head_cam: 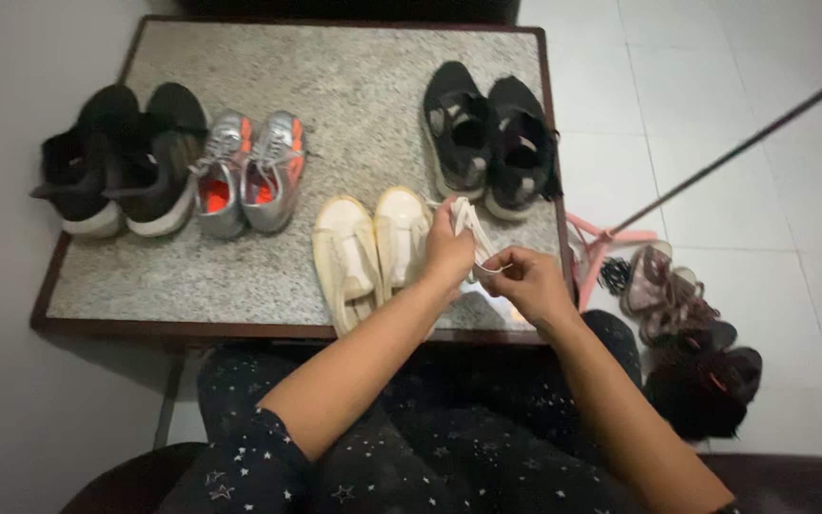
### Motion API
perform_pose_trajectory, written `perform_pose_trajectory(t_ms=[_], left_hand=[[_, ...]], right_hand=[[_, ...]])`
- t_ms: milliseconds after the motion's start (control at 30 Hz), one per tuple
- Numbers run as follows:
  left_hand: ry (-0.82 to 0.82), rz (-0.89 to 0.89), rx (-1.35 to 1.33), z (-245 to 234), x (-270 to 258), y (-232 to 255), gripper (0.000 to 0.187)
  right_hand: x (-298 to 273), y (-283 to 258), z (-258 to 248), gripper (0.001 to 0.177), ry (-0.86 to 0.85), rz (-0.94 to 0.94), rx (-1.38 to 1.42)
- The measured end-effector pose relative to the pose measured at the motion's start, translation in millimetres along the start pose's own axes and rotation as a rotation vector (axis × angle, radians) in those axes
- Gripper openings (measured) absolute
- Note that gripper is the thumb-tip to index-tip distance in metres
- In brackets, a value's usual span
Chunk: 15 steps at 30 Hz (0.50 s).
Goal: The person unlaces a pair of silver sneakers and then relaces them. They then move to a pair of white shoes, unlacing and relacing them as well. The actions are performed by hand on a small table with multiple shoes present.
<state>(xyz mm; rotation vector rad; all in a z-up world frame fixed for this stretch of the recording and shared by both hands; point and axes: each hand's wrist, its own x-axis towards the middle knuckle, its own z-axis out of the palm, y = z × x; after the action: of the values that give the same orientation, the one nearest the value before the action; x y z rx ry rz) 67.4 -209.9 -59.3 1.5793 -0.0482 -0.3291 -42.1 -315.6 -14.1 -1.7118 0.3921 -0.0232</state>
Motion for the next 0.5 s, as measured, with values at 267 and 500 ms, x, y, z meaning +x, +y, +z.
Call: perform_pose_trajectory(t_ms=[267, 500], left_hand=[[-0.193, -0.209, 0.363, 10, -21, -32, 0.076], [-0.4, 0.615, 0.49, -19, -40, 13, 0.078]], right_hand=[[20, 43, -10, 0.026, 0.119, 0.09, -0.135], [21, -6, -18, 0.018, 0.047, -0.125, -0.159]])
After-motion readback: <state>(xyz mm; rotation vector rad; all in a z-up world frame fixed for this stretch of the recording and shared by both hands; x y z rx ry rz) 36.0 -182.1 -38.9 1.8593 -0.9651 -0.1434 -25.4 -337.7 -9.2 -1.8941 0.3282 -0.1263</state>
